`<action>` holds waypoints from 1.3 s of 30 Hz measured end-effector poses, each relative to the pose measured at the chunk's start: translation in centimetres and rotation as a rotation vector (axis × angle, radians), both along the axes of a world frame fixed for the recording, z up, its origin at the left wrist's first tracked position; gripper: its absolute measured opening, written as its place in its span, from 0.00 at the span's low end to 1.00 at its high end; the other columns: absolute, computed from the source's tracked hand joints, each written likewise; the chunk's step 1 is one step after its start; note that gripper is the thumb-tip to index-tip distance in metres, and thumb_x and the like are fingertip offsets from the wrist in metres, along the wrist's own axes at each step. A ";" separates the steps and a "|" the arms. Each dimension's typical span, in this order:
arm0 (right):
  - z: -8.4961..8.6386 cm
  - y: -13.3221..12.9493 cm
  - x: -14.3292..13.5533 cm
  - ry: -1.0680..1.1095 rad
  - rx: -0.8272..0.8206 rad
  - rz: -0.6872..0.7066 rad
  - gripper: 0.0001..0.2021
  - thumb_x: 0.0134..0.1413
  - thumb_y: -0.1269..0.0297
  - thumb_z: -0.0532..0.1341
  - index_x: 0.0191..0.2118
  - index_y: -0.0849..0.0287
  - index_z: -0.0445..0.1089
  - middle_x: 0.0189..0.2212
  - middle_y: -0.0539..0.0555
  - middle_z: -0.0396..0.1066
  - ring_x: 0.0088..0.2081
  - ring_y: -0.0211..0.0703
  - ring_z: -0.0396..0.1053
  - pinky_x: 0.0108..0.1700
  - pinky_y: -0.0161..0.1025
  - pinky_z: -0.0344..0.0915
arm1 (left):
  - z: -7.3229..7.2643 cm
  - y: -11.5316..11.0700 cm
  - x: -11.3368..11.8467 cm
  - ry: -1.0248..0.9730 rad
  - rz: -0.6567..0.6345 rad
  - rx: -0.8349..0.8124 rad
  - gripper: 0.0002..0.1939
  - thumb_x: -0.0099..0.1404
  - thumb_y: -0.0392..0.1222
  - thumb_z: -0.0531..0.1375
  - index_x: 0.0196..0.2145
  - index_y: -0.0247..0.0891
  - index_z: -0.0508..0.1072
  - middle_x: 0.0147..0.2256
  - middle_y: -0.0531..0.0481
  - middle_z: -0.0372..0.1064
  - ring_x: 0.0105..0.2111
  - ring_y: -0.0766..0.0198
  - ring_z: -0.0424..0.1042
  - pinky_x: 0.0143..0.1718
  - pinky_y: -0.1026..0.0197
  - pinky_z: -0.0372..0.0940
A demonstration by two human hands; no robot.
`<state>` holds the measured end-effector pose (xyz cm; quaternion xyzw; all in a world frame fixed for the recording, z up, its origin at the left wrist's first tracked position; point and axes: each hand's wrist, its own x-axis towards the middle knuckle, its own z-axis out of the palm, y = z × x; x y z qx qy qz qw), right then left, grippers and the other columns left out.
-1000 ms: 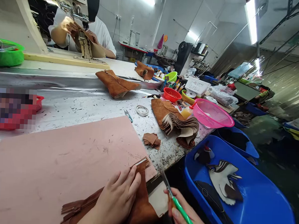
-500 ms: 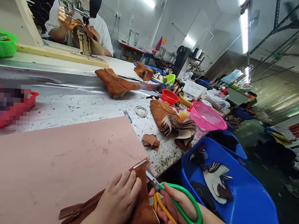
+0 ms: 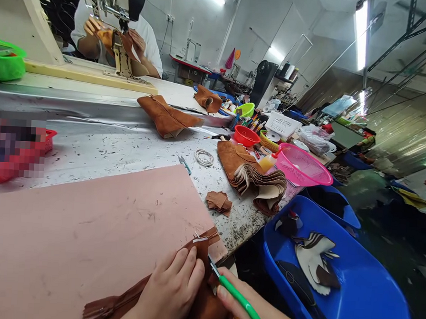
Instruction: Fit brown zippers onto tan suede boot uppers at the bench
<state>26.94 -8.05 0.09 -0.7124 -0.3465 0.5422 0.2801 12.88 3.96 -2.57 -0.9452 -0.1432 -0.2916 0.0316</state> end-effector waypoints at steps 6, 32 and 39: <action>-1.3 0.1 -0.2 -0.215 0.203 0.082 0.26 0.52 0.39 0.45 0.39 0.58 0.62 0.16 0.45 0.53 0.19 0.32 0.52 0.21 0.30 0.49 | -0.4 0.0 0.1 -0.022 -0.012 0.017 0.15 0.61 0.29 0.44 0.32 0.34 0.70 0.37 0.43 0.73 0.36 0.58 0.67 0.40 0.59 0.54; 0.0 3.8 9.7 -1.168 0.089 0.151 0.30 0.48 0.56 0.57 0.58 0.53 0.54 0.41 0.61 0.65 0.42 0.56 0.64 0.43 0.48 0.57 | 0.6 1.0 -0.1 0.028 -0.013 0.005 0.15 0.62 0.32 0.45 0.33 0.39 0.70 0.39 0.48 0.72 0.36 0.61 0.68 0.39 0.59 0.57; -1.2 2.1 12.7 -1.039 0.048 -0.063 0.22 0.52 0.61 0.55 0.54 0.59 0.58 0.35 0.56 0.70 0.34 0.49 0.69 0.35 0.39 0.62 | 1.9 2.0 1.3 0.227 0.417 -0.693 0.16 0.53 0.43 0.57 0.41 0.38 0.66 0.40 0.45 0.68 0.41 0.54 0.66 0.40 0.56 0.59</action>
